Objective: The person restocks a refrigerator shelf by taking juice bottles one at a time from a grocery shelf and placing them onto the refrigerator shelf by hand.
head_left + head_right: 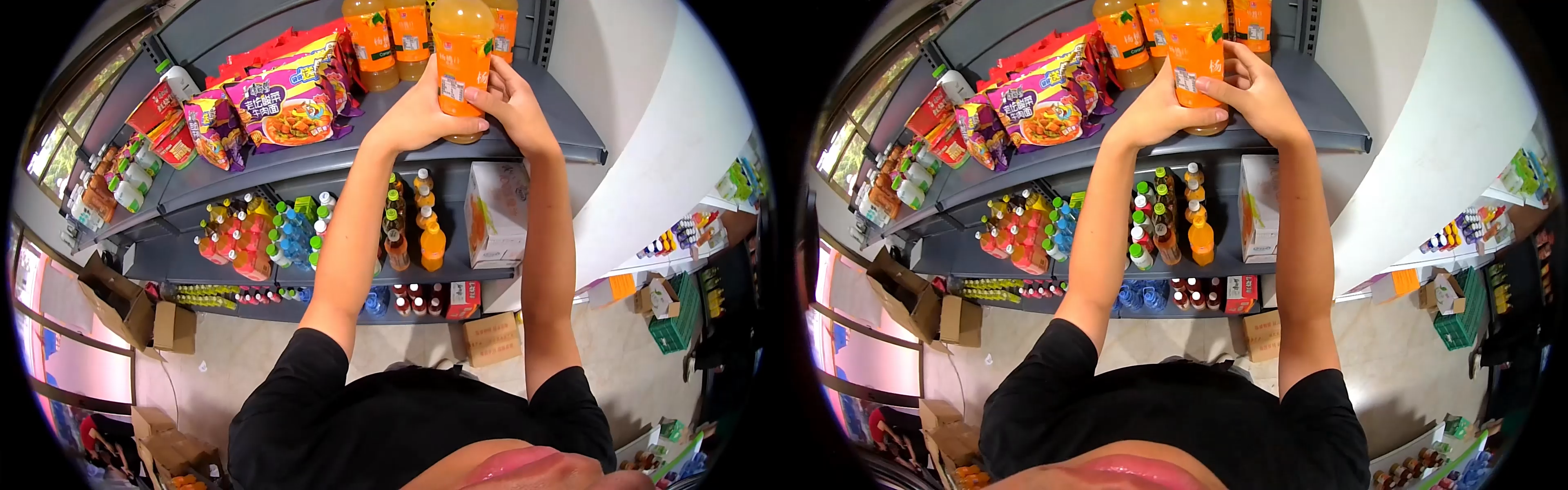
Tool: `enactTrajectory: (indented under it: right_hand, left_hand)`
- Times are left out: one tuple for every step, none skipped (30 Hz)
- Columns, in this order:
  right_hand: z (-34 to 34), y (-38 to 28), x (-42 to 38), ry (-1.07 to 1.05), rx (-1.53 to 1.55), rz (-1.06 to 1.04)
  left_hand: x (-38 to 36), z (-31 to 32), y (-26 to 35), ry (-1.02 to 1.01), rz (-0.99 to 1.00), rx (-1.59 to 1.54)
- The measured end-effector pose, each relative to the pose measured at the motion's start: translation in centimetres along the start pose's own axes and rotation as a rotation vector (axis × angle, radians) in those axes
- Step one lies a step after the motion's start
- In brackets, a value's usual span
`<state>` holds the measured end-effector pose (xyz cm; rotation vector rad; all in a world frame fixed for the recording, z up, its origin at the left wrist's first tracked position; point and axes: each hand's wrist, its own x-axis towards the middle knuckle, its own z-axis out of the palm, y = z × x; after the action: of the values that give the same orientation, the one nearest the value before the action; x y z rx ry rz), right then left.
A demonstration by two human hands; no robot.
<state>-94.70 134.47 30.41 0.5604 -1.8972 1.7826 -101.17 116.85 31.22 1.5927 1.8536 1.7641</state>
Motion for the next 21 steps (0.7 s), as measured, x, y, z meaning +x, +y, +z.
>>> enactTrajectory:
  right_hand:
    - [0.0, 0.0, -0.1, 0.007, -0.019, -0.001]
    - [-0.1, 0.2, -0.1, 0.011, -0.043, -0.014]
    - [-0.1, 0.5, 0.0, 0.012, -0.068, -0.023]
    - [-0.1, 0.9, 0.0, 0.011, -0.092, -0.027]
    - [-0.1, 1.0, 0.0, 0.017, -0.088, -0.033]
    - [-0.1, 1.0, 0.1, 0.023, -0.084, -0.040]
    - [0.0, 1.0, 0.0, 0.029, -0.081, -0.048]
    - [0.3, 0.9, -0.2, 0.130, -0.094, -0.114]
    - [0.6, 0.6, -0.3, 0.233, -0.106, -0.185]
    - [1.0, 0.5, -0.4, 0.335, -0.118, -0.257]
    - [1.2, 0.6, -0.9, 0.495, -0.022, -0.341]
    - [1.4, -0.3, -2.0, 0.576, -0.030, -0.418]
    - [1.8, -1.9, -3.6, 0.653, -0.039, -0.498]
    - [2.5, -4.7, -5.6, 0.634, 0.023, -0.596]
    - [2.4, -6.4, -6.8, 0.555, -0.030, -0.838]
    - [2.5, -8.6, -8.7, 0.488, -0.055, -0.967]
    - [2.8, -11.3, -11.1, 0.400, -0.100, -0.998]
    - [3.2, -13.9, -13.3, 0.296, -0.163, -0.982]
    - [3.5, -16.2, -14.9, 0.196, -0.217, -0.941]
    - [4.0, -17.6, -15.1, 0.114, -0.280, -0.903]
    - [4.5, -19.1, -15.4, 0.032, -0.345, -0.865]
  left_hand:
    - [0.0, 0.0, 0.0, -0.009, -0.018, -0.024]
    - [0.1, 0.0, -0.2, -0.011, 0.012, 0.011]
    - [0.3, -0.1, -0.5, -0.011, 0.042, 0.043]
    - [0.4, -0.2, -0.9, -0.009, 0.067, 0.071]
    - [0.5, -0.2, -1.2, -0.010, 0.070, 0.072]
    - [0.4, -0.1, -1.0, 0.000, 0.060, 0.064]
    - [0.4, -0.1, -0.6, 0.009, 0.051, 0.056]
    - [0.2, -0.1, -0.5, 0.018, 0.042, 0.050]
    - [0.3, 0.1, -0.7, 0.063, 0.078, 0.074]
    - [0.3, 0.2, -0.9, 0.102, 0.068, 0.137]
    - [0.2, 0.2, -1.1, 0.141, 0.058, 0.203]
    - [0.2, 0.0, -1.3, 0.181, 0.052, 0.272]
    - [0.1, -0.1, -1.5, 0.218, 0.028, 0.346]
    - [0.3, -0.3, -1.6, 0.206, 0.028, 0.306]
    - [0.3, -0.4, -1.8, 0.191, 0.023, 0.263]
    - [0.3, -0.5, -2.0, 0.174, 0.018, 0.221]
    - [0.1, -0.5, -1.9, 0.157, 0.007, 0.184]
    - [-0.1, -0.5, -1.4, 0.138, -0.003, 0.147]
    - [-0.2, -0.6, -1.1, 0.116, -0.011, 0.109]
    - [0.0, -0.8, -1.4, 0.094, 0.011, 0.103]
    - [0.2, -0.8, -1.6, 0.072, 0.034, 0.094]
